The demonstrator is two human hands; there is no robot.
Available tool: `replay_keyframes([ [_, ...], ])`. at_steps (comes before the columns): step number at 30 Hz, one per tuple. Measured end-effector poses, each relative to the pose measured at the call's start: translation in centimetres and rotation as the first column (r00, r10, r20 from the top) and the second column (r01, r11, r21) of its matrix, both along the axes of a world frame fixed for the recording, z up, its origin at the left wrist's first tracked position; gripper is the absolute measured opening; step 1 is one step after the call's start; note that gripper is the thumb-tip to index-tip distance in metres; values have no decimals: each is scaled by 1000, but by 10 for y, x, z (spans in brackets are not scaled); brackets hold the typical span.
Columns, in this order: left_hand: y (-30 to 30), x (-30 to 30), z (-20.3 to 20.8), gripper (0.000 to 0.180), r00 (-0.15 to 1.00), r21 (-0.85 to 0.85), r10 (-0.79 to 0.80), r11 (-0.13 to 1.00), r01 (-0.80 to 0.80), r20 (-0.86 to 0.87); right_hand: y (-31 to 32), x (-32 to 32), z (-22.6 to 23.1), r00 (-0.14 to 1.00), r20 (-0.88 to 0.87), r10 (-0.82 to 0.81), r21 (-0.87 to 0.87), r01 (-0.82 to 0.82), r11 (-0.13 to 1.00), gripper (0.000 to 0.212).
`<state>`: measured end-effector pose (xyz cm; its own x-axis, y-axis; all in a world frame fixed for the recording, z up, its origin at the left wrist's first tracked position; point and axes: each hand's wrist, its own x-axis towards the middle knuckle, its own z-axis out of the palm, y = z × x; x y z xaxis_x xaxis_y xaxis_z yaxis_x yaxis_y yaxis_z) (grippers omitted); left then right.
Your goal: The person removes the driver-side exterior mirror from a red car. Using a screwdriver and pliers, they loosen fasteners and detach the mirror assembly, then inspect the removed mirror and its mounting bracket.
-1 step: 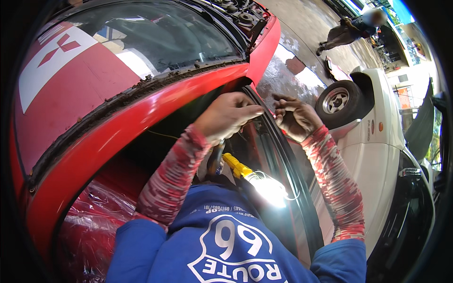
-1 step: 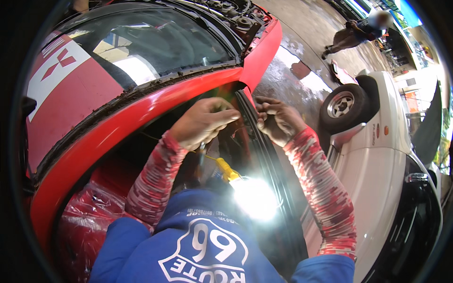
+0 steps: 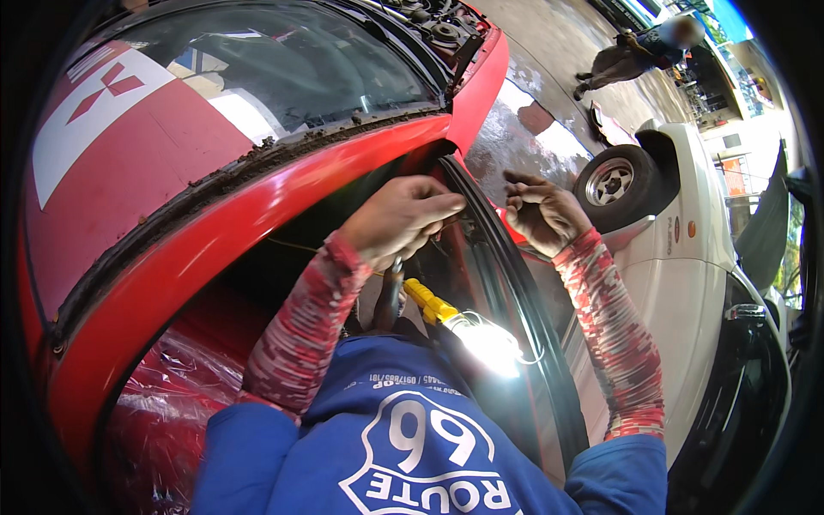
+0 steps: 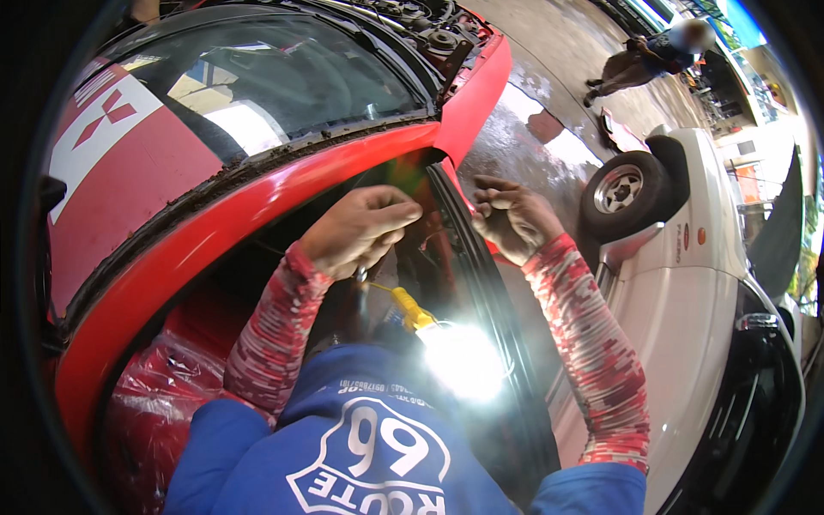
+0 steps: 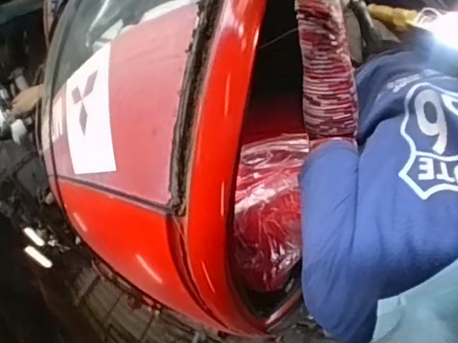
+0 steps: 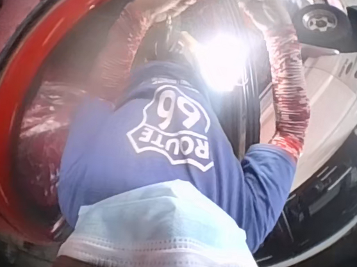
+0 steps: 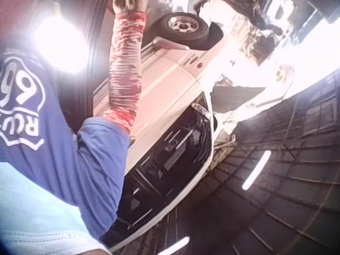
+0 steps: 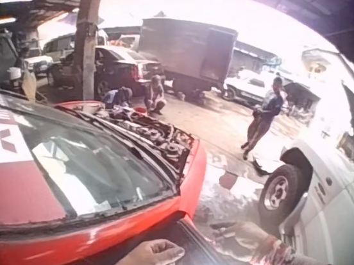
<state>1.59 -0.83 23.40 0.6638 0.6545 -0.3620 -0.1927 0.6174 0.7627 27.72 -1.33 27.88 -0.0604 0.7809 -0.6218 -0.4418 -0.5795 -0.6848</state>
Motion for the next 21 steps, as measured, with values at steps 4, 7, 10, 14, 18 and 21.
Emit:
replay_keyframes([
  [4, -28, -22, -34, 19, 996, -354, 28, 935, 5, 87, -7, 52, -11, 935, 345, -77, 70, 56, 996, 33],
  [7, -46, -31, -56, 17, 973, -368, 207, 917, -155, 105, -9, 96, -31, 777, 607, -165, 81, 146, 986, 20],
  [10, -72, -42, -64, 16, 945, -275, 325, 911, -306, 28, -11, 146, -40, 607, 764, -219, 132, 186, 974, 19],
  [14, -124, -59, -58, 41, 980, -9, 149, 988, -152, -131, -28, 170, -48, 438, 842, -314, 344, 13, 939, 27],
  [18, -133, -74, -60, 60, 933, 109, 76, 993, -39, -351, -44, 140, -28, -322, 940, -113, -121, -624, 772, 61],
  [21, -114, -81, -69, 55, 797, 449, 221, 891, 70, -562, -24, 96, -21, -457, 887, -66, -320, -712, 625, 71],
])
